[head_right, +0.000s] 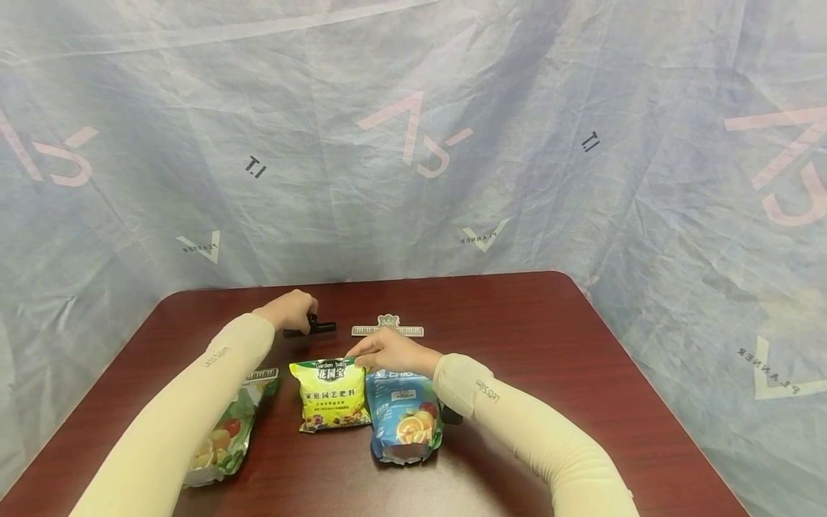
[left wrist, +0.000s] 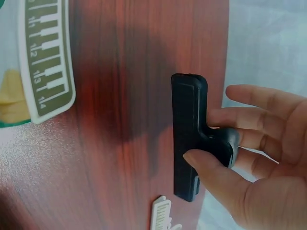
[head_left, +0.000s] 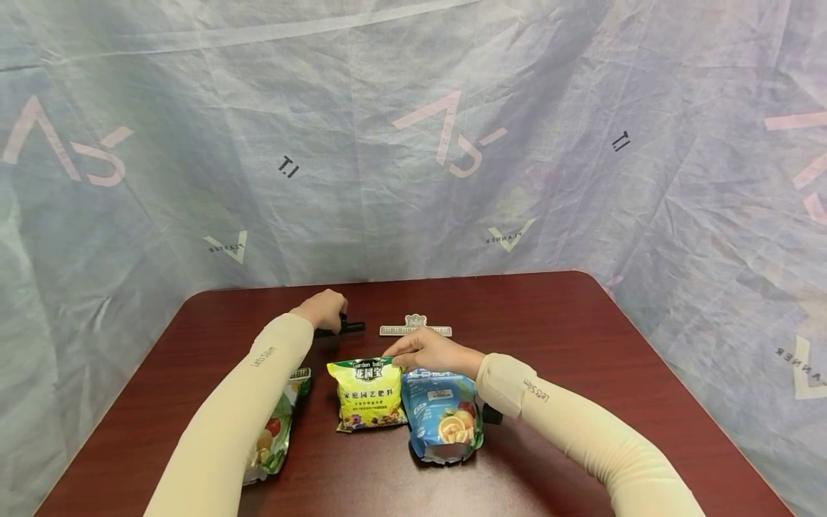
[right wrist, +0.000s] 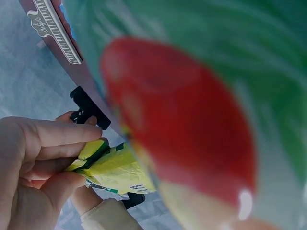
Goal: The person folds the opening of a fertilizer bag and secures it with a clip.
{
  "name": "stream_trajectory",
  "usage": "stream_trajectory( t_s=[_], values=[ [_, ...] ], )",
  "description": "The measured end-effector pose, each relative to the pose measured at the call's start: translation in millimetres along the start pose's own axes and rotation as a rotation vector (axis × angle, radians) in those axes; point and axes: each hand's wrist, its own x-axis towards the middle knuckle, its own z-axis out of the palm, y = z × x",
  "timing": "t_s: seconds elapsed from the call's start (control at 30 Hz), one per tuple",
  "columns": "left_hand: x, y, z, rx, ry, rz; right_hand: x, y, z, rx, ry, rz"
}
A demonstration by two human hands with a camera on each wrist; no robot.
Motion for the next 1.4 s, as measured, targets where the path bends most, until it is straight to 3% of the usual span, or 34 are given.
stream_trajectory(
  t_s=[0.3, 0.53, 0.97, 1.4],
  values=[
    [-10.3, 5.3, -14.7, -0.084, -0.046, -0.010, 0.4, 1.0, 0.0, -0.002, -0.002, 0.005],
    [-11.5, 12.2, -27.9, -0.102, -0.103, 0.030, 0.4, 2.1, 0.8, -0.006, 0.011, 0.001],
    [-21.4, 37.1, -52.7, -0.056, -0.157, 0.120, 0.3, 4.2, 1.0, -0.008, 0.017, -0.011],
    [-33.5, 57.1, -60.8, -0.002, -0.157, 0.191, 0.8, 3.0, 3.0, 0.010, 0.030, -0.018]
  ],
)
